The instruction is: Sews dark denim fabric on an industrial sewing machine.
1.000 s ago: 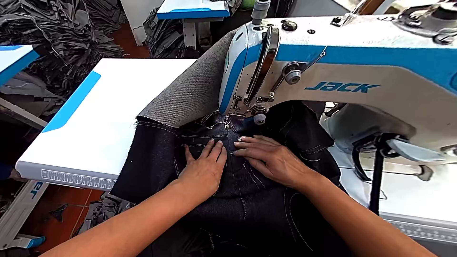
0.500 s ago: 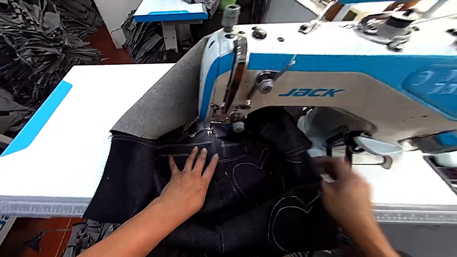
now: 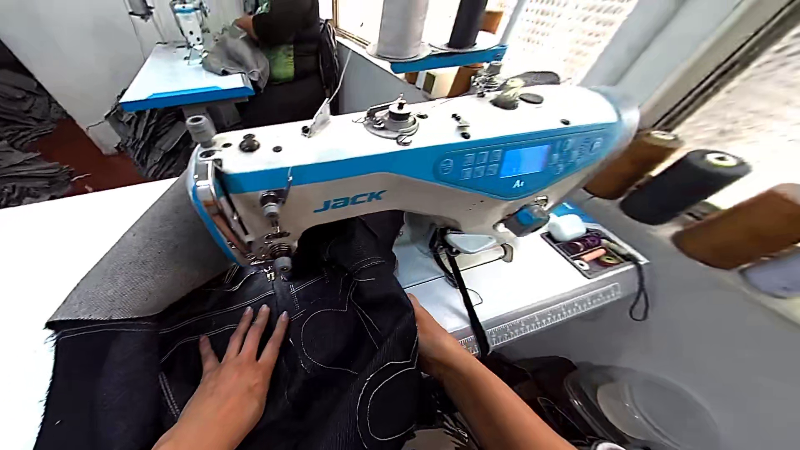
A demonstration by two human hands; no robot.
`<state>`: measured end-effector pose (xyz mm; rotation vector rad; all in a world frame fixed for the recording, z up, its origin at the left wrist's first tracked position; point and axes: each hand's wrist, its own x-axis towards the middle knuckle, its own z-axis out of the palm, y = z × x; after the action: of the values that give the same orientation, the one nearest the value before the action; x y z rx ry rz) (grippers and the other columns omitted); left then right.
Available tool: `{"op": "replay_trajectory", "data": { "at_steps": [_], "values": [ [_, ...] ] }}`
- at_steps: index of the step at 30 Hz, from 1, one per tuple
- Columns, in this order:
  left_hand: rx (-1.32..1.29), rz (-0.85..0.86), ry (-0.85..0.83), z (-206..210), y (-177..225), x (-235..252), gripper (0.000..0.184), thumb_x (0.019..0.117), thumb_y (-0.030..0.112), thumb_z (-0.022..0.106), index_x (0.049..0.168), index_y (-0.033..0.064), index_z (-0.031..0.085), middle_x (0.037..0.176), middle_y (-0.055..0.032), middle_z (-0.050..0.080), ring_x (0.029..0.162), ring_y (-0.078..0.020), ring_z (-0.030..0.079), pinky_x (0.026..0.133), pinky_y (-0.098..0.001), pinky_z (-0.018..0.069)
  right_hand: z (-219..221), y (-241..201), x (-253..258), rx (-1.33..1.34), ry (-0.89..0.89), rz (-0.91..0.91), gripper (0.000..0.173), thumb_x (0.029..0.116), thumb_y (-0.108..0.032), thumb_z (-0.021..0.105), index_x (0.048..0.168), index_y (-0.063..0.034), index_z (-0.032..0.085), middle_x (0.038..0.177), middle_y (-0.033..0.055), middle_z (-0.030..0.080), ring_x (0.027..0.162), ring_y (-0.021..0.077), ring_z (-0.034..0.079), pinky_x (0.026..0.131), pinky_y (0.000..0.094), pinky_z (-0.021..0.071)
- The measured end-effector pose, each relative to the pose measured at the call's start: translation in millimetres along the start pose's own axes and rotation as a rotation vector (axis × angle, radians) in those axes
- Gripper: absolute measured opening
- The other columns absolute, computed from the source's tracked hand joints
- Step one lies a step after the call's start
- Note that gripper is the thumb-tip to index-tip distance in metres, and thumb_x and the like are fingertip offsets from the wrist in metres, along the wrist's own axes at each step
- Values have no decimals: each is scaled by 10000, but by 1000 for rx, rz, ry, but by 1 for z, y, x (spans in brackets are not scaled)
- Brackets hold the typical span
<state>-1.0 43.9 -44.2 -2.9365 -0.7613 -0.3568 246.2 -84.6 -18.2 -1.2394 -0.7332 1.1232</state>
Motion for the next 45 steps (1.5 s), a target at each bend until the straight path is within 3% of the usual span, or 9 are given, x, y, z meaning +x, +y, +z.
{"op": "replay_trajectory", "data": {
  "at_steps": [3,8,11,14,18,20,22,28,45],
  "values": [
    [7,-20,-31,-2,7,1,762,796,-53,637,1530,90,494,1522,-271,487,1368,-548,486,875,-893,342,-10,9,6,-240,91,-106,123,976,-49,547,1034,-101,643,810,-32,661,733,28,640,683,240,553],
    [-64,-165,-235,-16,22,9,682,922,-1,602,1573,88,421,1612,-240,383,1486,-494,349,1006,-876,258,-37,-5,15,-1146,178,-250,65,912,11,682,972,17,707,808,195,686,760,364,689,679,584,529],
    [-131,-223,-336,-22,22,11,674,980,57,534,1618,95,321,1676,-195,277,1552,-446,223,1041,-869,199,-46,-38,1,-1463,374,-271,233,1034,-124,590,997,97,656,780,313,648,746,539,661,645,705,487],
    [-144,-222,-325,-22,23,12,673,989,73,555,1615,56,309,1680,-170,282,1561,-419,219,1038,-875,190,-6,-63,-23,-1462,458,-646,342,1047,-208,486,1016,93,646,793,257,636,670,435,642,567,590,474],
    [-172,-242,-377,-27,22,14,592,1047,115,478,1612,47,313,1698,-137,252,1581,-387,163,1064,-867,135,87,-12,14,-1219,-34,-748,246,1015,-118,573,1209,-6,675,1114,148,705,997,282,716,843,448,604],
    [-156,-248,-370,-27,20,11,596,1051,140,467,1615,39,302,1707,-124,237,1587,-358,161,1083,-846,144,89,22,46,-1248,-200,-561,345,1041,-96,550,1363,22,595,1400,199,613,1354,384,548,1130,574,421],
    [-151,-267,-394,-29,15,12,614,1060,175,463,1629,51,267,1713,-107,223,1591,-322,164,1118,-813,148,77,34,60,-1344,-192,-502,367,1055,-78,493,1408,-32,583,1508,131,554,1471,360,431,1188,651,299],
    [-113,-300,-376,-38,1,26,726,982,302,587,1624,109,307,1518,-102,485,1422,-352,427,1030,-719,363,67,35,62,-1382,-134,-566,316,1075,-130,458,1301,-27,652,1456,77,612,1426,313,502,1162,617,364],
    [-64,-366,-592,-55,1,57,730,1011,346,591,1632,109,288,1591,-141,364,1434,-427,352,986,-708,400,66,34,69,-1342,-120,-582,341,1090,-167,431,1306,-18,650,1420,78,640,1409,314,522,1176,615,343]
  ]
}}
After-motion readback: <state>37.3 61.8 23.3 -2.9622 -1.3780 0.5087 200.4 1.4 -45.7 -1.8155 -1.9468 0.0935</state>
